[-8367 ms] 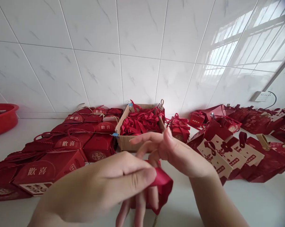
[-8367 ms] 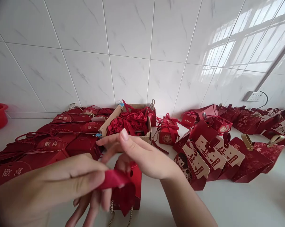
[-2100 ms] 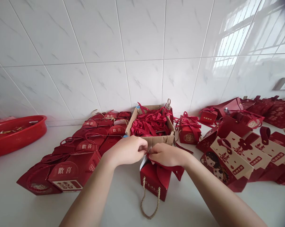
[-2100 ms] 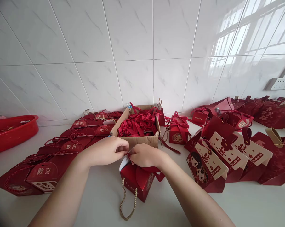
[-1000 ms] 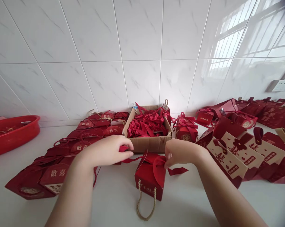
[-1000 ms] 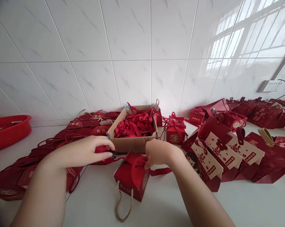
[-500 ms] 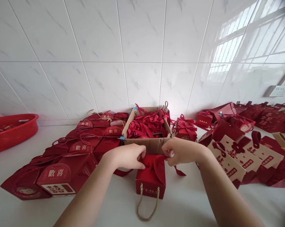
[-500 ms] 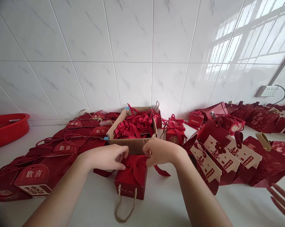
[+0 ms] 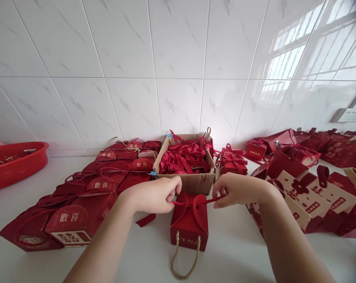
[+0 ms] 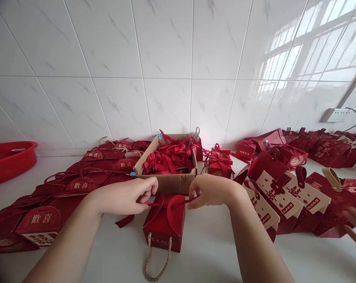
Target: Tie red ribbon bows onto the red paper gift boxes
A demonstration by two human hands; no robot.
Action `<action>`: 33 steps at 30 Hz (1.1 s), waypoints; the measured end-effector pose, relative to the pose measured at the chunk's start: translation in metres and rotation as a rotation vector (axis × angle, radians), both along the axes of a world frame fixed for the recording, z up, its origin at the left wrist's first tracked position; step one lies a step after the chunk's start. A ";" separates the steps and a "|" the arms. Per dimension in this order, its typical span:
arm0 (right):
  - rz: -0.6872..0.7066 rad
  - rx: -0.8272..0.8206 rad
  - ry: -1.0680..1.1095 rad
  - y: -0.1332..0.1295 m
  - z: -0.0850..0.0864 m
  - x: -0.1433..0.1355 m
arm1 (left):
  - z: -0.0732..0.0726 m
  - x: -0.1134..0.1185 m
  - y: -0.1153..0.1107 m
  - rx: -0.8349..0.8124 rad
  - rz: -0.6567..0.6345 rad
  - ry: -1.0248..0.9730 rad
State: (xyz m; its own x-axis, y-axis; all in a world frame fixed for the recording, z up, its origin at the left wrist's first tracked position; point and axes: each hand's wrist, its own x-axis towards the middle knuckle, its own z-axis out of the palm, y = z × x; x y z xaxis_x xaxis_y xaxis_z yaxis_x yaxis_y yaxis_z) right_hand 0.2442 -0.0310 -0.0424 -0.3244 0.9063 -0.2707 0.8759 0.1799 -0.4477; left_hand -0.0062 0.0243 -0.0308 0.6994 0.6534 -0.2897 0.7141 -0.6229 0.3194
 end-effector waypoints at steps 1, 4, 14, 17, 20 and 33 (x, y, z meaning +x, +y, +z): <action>0.002 0.011 -0.007 0.000 0.001 0.001 | 0.001 0.000 -0.002 -0.011 0.006 -0.021; -0.017 0.013 0.019 -0.005 0.003 0.002 | 0.003 0.002 -0.005 -0.030 0.017 0.002; 0.060 0.152 0.219 -0.024 0.014 0.012 | 0.002 -0.016 0.004 0.124 0.120 0.072; 0.082 0.210 0.348 -0.028 0.018 0.017 | 0.011 -0.026 0.002 0.116 0.176 0.045; 0.113 0.205 0.493 -0.030 0.021 0.018 | 0.019 -0.034 -0.002 0.130 0.177 -0.017; 0.252 0.138 1.116 -0.019 0.011 0.027 | 0.031 -0.021 -0.012 0.025 0.177 -0.676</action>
